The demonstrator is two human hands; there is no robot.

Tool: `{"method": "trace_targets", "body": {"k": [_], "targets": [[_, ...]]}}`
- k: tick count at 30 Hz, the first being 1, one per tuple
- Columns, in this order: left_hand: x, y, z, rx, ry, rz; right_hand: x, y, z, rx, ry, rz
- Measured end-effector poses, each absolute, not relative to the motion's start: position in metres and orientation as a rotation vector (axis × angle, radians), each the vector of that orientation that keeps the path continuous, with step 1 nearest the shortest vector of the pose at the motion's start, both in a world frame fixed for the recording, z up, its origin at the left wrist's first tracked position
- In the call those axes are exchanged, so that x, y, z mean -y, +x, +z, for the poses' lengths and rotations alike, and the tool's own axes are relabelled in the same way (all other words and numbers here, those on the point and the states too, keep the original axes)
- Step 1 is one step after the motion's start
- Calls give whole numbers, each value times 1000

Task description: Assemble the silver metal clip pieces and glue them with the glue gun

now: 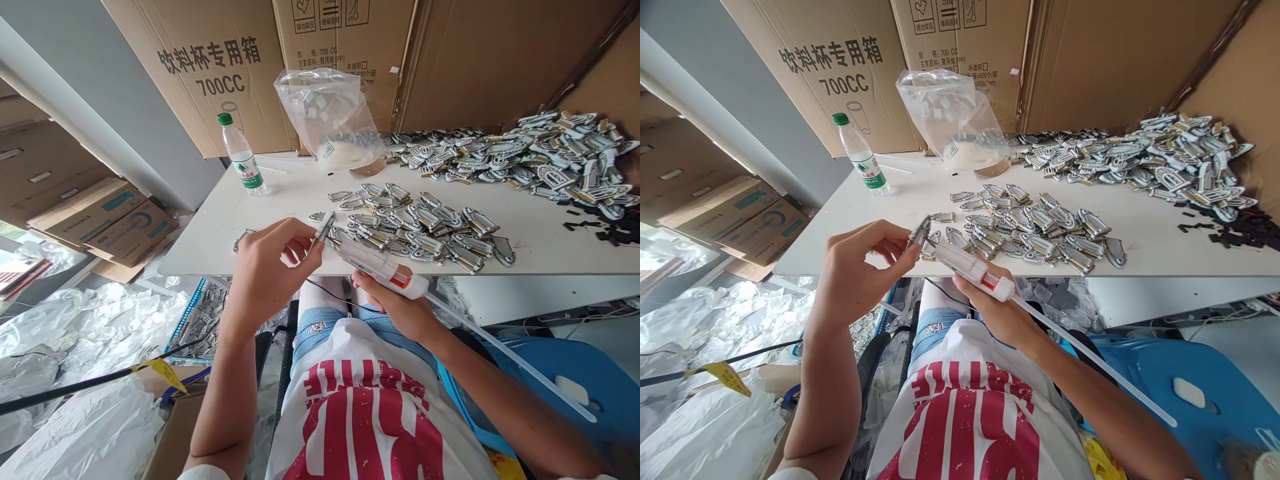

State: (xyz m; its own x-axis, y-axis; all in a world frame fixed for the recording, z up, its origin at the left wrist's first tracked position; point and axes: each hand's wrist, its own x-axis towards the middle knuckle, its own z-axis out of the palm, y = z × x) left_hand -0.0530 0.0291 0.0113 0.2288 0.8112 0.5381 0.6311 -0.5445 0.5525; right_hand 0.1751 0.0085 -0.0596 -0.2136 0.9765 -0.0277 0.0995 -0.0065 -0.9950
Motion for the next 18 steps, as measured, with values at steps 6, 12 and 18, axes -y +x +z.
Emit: {"method": "trace_targets", "body": {"k": [6,12,18], "targets": [[-37,-51,8,-1272,1816,1276,-9,176,-63,1398,-1132,1332],[-41,-52,13,-1206,1601,1294,-4,182,-61,1433,-1073,1240],[-39,-51,13,-1165,1525,1271,-4,184,-61,1421,-1019,1255]]}}
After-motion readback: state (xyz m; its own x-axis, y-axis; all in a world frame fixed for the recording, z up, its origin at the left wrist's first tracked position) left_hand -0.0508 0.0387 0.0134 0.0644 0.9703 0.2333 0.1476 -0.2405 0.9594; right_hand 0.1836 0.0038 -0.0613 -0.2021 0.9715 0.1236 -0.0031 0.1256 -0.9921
